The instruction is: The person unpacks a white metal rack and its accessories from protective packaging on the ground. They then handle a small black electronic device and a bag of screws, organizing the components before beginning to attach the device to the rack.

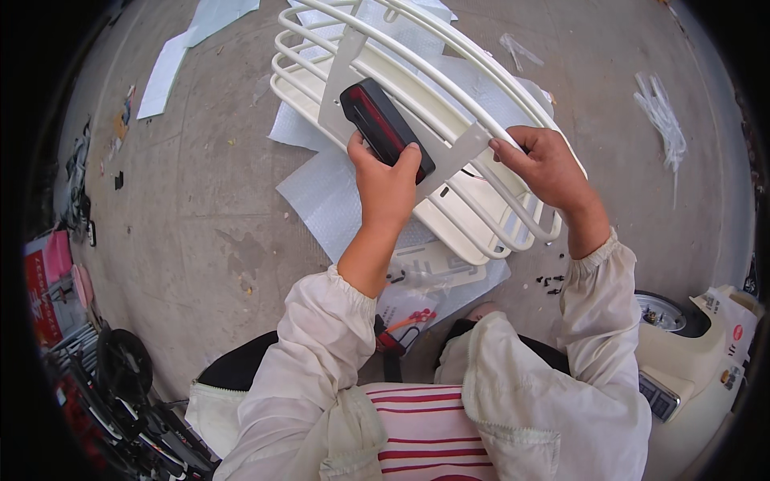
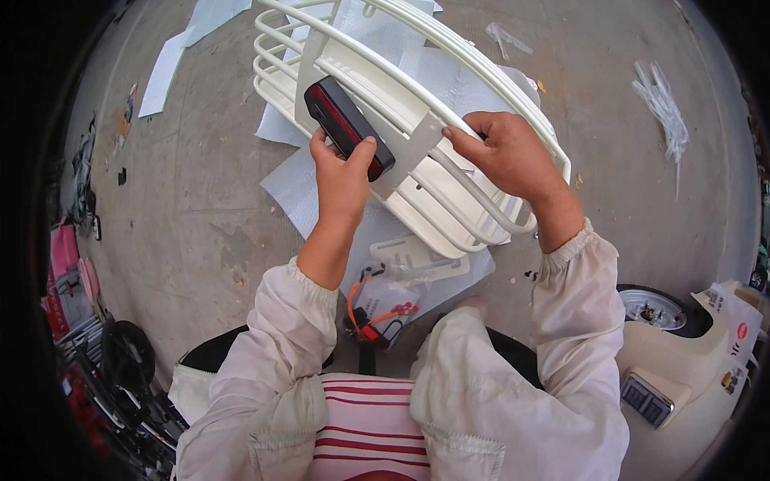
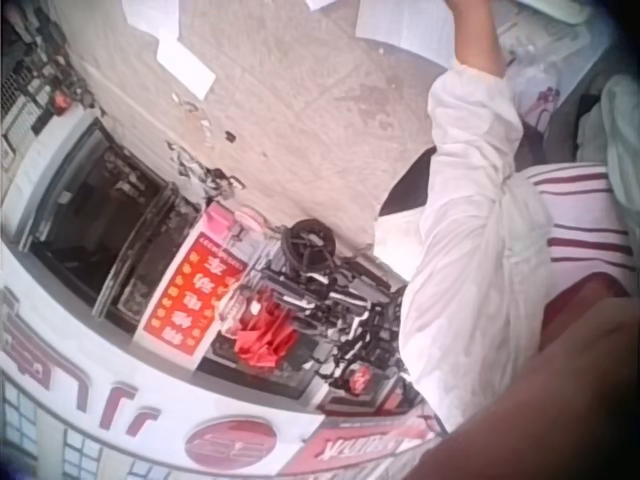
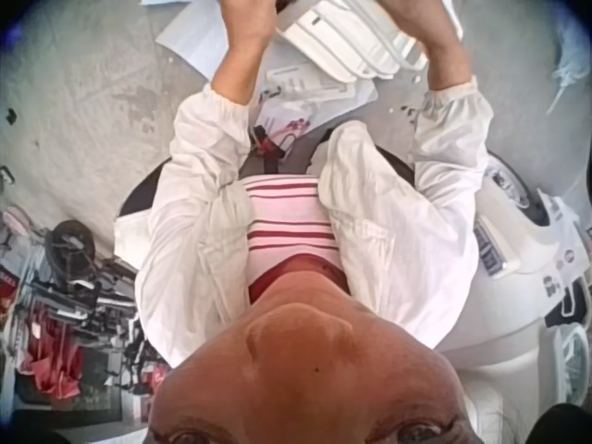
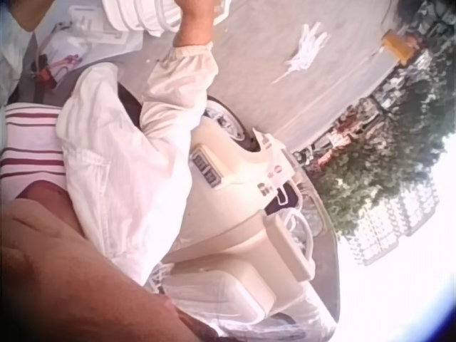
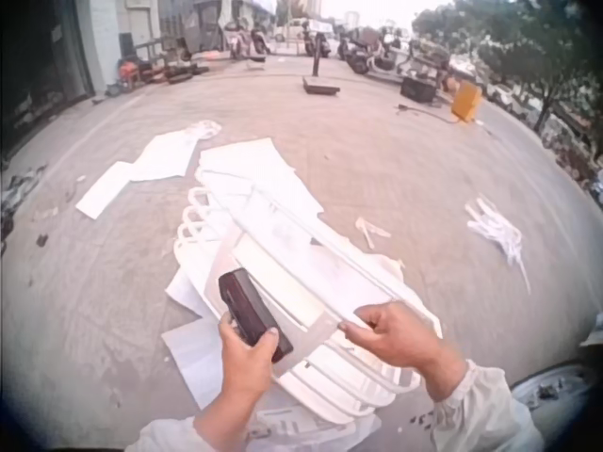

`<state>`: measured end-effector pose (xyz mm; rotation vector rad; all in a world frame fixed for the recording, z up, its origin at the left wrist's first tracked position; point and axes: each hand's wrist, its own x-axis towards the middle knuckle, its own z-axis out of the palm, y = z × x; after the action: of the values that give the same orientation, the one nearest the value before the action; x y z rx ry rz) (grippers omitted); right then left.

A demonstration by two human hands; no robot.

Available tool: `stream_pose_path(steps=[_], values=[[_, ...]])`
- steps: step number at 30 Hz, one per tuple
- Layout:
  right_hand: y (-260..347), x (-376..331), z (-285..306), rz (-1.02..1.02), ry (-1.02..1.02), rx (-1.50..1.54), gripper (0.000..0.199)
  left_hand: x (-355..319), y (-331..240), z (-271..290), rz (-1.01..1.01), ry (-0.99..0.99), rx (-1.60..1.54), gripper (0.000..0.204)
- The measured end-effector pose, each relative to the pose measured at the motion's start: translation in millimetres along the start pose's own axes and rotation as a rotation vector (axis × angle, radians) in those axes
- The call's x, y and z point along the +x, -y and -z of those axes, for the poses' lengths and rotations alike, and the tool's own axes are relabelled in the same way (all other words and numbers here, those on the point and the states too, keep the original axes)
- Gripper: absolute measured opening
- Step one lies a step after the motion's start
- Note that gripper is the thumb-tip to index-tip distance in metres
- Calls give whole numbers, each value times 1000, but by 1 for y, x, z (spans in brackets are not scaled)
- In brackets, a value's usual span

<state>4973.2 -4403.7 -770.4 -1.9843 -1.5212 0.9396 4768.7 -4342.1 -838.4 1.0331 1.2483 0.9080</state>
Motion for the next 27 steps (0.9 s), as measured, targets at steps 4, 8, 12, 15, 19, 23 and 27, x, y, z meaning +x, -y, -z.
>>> stream_pose_path(steps=[4, 8, 12, 15, 19, 23, 27], values=[[6, -9, -19, 42, -29, -30, 41, -1, 12, 12, 47, -19, -133, 69], [17, -23, -41, 33, -9, -105, 44, -2, 21, 26, 99, -31, -242, 63], [21, -34, -73, 28, 80, 38, 43, -6, 32, 45, 167, -63, -288, 47], [20, -41, -92, 52, 273, -23, 43, -4, 46, 61, 212, -56, -283, 44], [22, -54, -124, 136, 359, -50, 36, 3, 68, 90, 479, -155, -293, 32], [24, -63, -144, 210, 322, -87, 30, 2, 66, 105, 544, -208, -230, 27], [26, -70, -150, 203, 419, -28, 27, 2, 63, 119, 532, -215, -258, 17]])
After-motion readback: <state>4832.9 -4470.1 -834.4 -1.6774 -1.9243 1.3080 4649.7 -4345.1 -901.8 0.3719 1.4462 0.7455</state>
